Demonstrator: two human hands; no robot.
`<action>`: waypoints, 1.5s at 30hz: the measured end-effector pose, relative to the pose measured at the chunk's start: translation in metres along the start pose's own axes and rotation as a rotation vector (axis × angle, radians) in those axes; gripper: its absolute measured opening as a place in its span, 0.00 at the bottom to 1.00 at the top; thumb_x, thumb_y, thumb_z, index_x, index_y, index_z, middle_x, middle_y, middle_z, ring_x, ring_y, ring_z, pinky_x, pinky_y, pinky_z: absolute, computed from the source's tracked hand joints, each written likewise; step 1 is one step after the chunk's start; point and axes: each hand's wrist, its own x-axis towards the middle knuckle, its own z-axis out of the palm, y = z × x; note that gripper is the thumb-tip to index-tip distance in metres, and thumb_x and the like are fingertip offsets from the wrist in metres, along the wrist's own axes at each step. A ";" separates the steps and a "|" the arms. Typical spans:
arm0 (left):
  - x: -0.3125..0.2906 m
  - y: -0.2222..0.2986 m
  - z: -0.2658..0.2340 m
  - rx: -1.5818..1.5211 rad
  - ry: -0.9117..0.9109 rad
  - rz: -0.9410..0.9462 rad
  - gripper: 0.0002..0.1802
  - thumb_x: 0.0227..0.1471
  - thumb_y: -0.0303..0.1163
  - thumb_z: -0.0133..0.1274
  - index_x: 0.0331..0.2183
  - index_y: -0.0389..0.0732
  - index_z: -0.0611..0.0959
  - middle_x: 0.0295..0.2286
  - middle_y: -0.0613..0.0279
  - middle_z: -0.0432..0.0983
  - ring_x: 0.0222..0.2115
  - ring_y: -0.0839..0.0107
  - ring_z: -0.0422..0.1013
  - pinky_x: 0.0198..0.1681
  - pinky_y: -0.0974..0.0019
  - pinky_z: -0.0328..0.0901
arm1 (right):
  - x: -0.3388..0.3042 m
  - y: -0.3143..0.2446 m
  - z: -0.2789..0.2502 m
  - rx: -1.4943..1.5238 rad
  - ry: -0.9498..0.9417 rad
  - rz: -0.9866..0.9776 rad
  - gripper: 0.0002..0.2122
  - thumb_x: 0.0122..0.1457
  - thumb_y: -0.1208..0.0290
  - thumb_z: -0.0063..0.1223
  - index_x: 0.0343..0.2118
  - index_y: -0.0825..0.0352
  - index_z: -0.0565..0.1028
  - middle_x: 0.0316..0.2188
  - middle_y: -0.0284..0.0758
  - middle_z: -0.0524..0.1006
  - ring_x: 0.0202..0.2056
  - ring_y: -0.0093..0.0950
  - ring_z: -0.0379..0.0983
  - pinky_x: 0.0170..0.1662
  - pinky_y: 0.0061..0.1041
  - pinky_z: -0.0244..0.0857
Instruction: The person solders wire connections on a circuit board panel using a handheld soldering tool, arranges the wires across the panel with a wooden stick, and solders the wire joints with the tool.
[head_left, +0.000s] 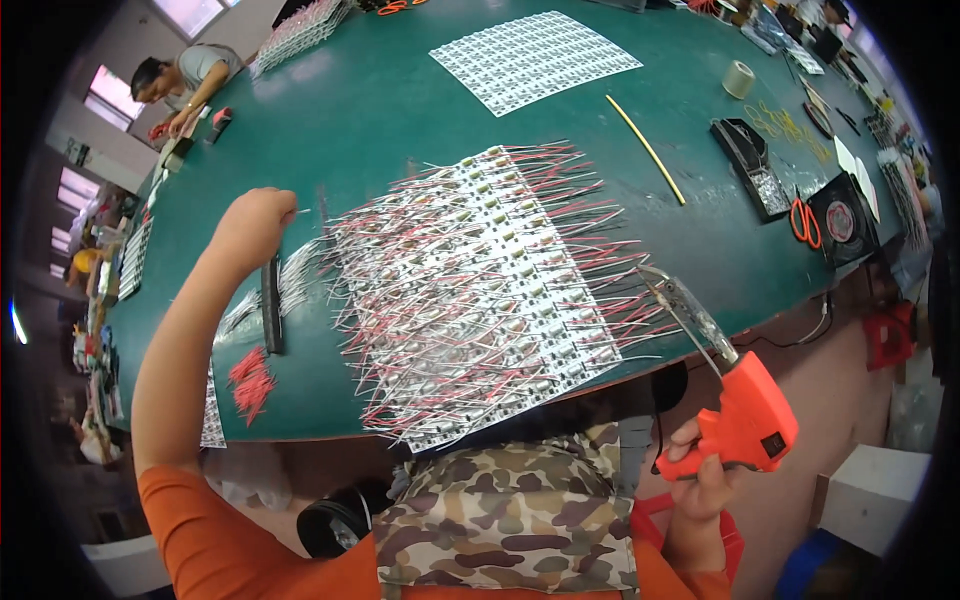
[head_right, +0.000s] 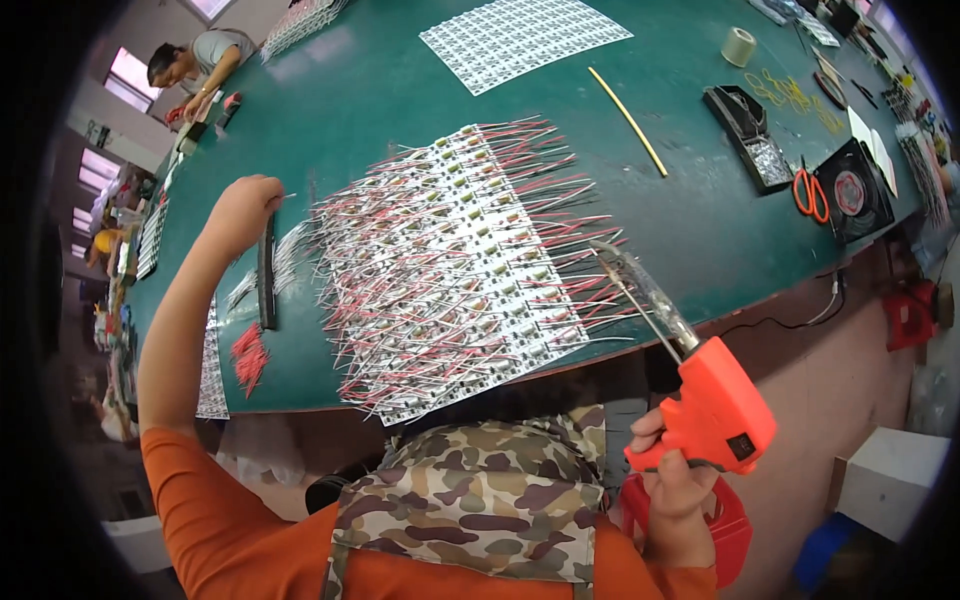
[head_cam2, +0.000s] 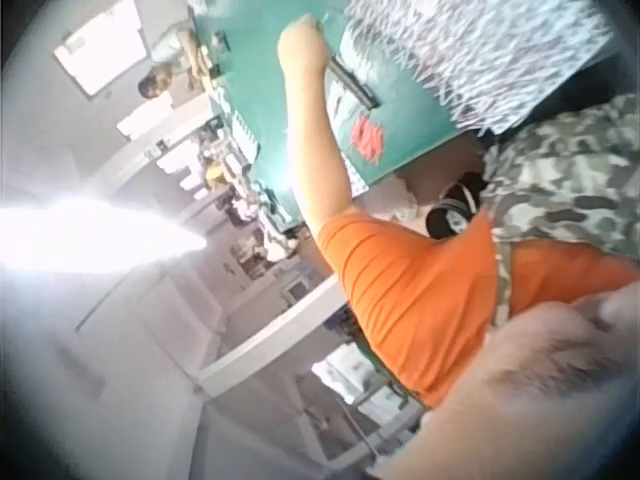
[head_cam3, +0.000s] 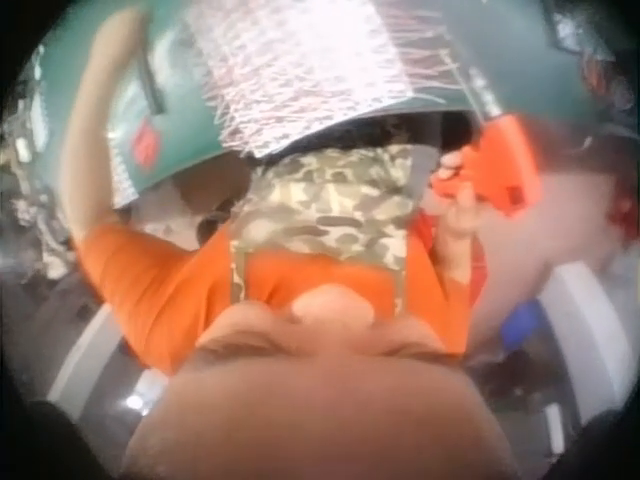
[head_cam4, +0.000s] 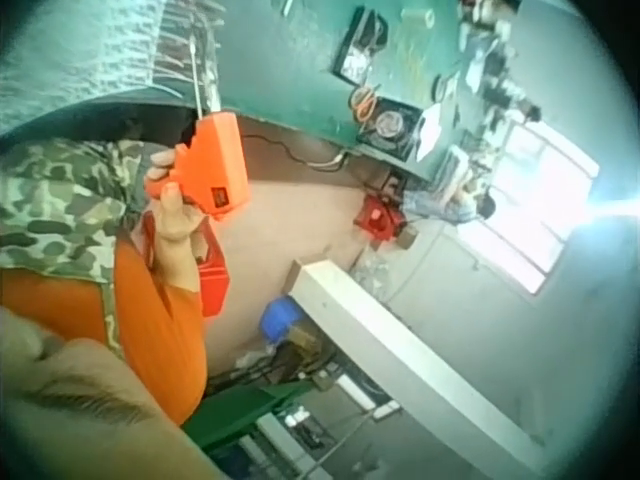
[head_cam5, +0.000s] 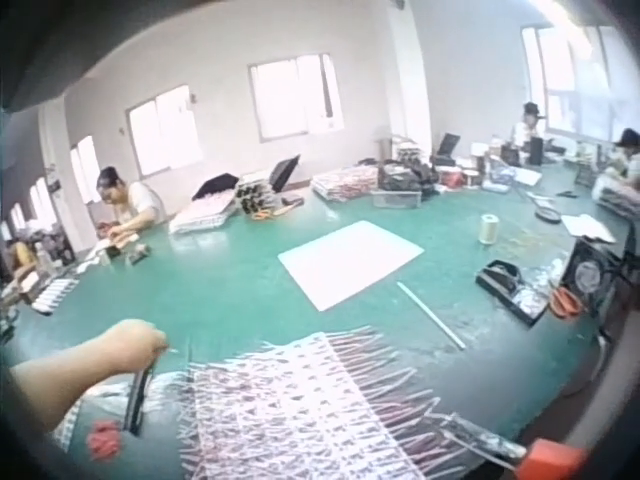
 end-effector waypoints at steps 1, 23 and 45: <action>-0.008 0.013 -0.007 -0.226 0.042 0.047 0.08 0.50 0.25 0.54 0.35 0.38 0.83 0.31 0.47 0.79 0.33 0.51 0.76 0.36 0.56 0.70 | -0.001 0.000 -0.001 0.023 -0.006 -0.003 0.17 0.57 0.67 0.59 0.43 0.76 0.71 0.35 0.45 0.77 0.30 0.25 0.74 0.33 0.22 0.71; -0.069 0.226 0.016 -0.459 0.408 0.816 0.11 0.42 0.30 0.52 0.32 0.41 0.78 0.29 0.61 0.70 0.34 0.62 0.70 0.39 0.58 0.66 | -0.020 -0.018 -0.014 -0.181 -0.333 0.094 0.28 0.50 0.81 0.58 0.57 0.72 0.66 0.48 0.43 0.75 0.43 0.31 0.77 0.49 0.35 0.71; -0.065 0.232 0.008 -0.447 0.405 0.857 0.07 0.38 0.30 0.52 0.25 0.38 0.76 0.25 0.59 0.68 0.32 0.60 0.70 0.43 0.57 0.67 | -0.016 0.003 -0.012 -0.572 -0.500 -0.146 0.28 0.49 0.79 0.62 0.53 0.78 0.65 0.32 0.40 0.79 0.32 0.35 0.79 0.42 0.31 0.72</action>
